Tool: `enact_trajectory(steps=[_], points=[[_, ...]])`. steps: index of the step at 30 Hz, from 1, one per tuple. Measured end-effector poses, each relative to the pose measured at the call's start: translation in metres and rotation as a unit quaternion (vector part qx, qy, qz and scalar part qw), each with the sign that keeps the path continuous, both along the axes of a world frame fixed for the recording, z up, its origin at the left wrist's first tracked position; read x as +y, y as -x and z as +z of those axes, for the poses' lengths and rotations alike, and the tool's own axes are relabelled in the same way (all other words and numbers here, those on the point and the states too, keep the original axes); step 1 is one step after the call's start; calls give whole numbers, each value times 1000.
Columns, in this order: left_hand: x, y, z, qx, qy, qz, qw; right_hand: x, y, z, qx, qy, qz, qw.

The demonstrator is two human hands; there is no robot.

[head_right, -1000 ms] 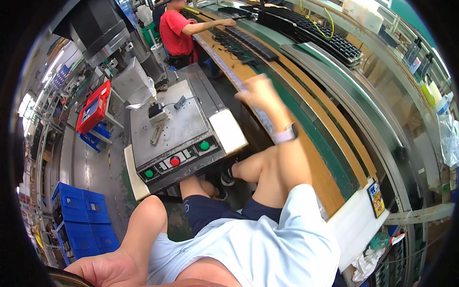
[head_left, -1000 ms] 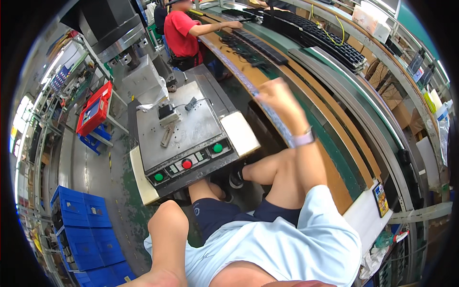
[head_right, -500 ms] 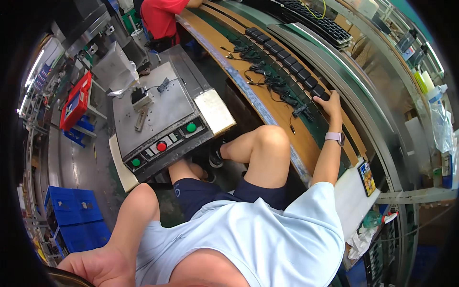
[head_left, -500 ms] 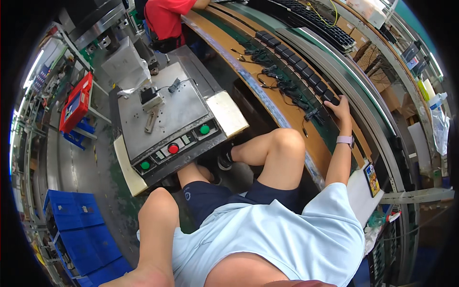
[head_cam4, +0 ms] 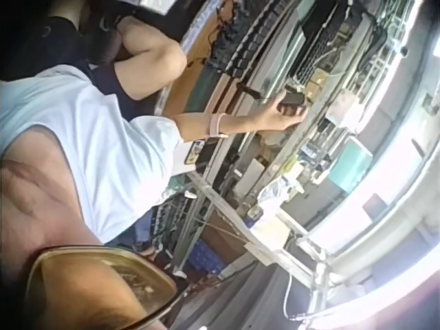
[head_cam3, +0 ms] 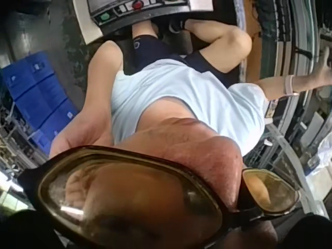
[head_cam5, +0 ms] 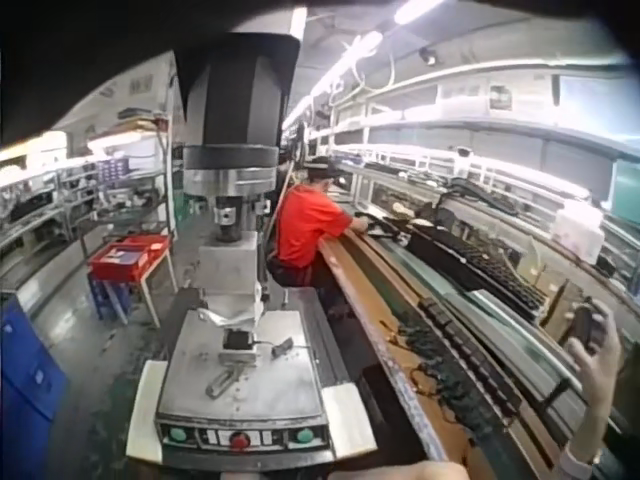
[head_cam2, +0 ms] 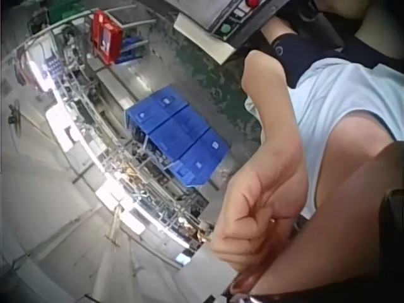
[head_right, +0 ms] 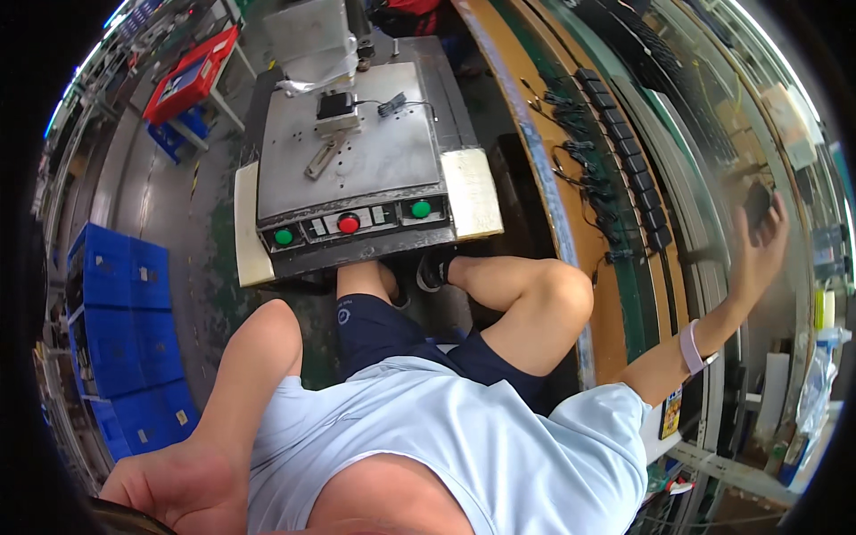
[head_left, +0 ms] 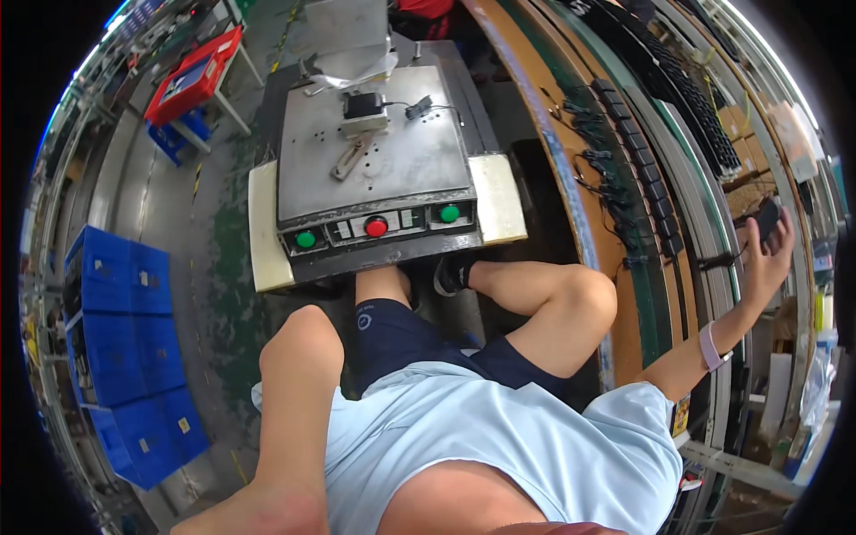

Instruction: Assemble electronic parts by taking components from a conveyor belt and using a press machine.

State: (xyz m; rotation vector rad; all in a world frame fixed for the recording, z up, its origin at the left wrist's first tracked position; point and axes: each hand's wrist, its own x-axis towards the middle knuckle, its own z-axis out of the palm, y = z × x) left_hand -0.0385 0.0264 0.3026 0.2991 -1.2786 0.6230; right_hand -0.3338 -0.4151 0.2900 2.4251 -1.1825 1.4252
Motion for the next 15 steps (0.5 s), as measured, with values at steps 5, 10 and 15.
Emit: enact_trajectory(steps=[5,10,15], points=[[6,-10,-14,-23,109,-28,993,12,-102,2,-101,-46,206,972],[-83,-132,-95,207,-276,72,936,24,-170,-16,-89,-132,284,945],[-157,-279,-249,270,-487,231,798,25,-252,-60,-89,-290,404,863]])
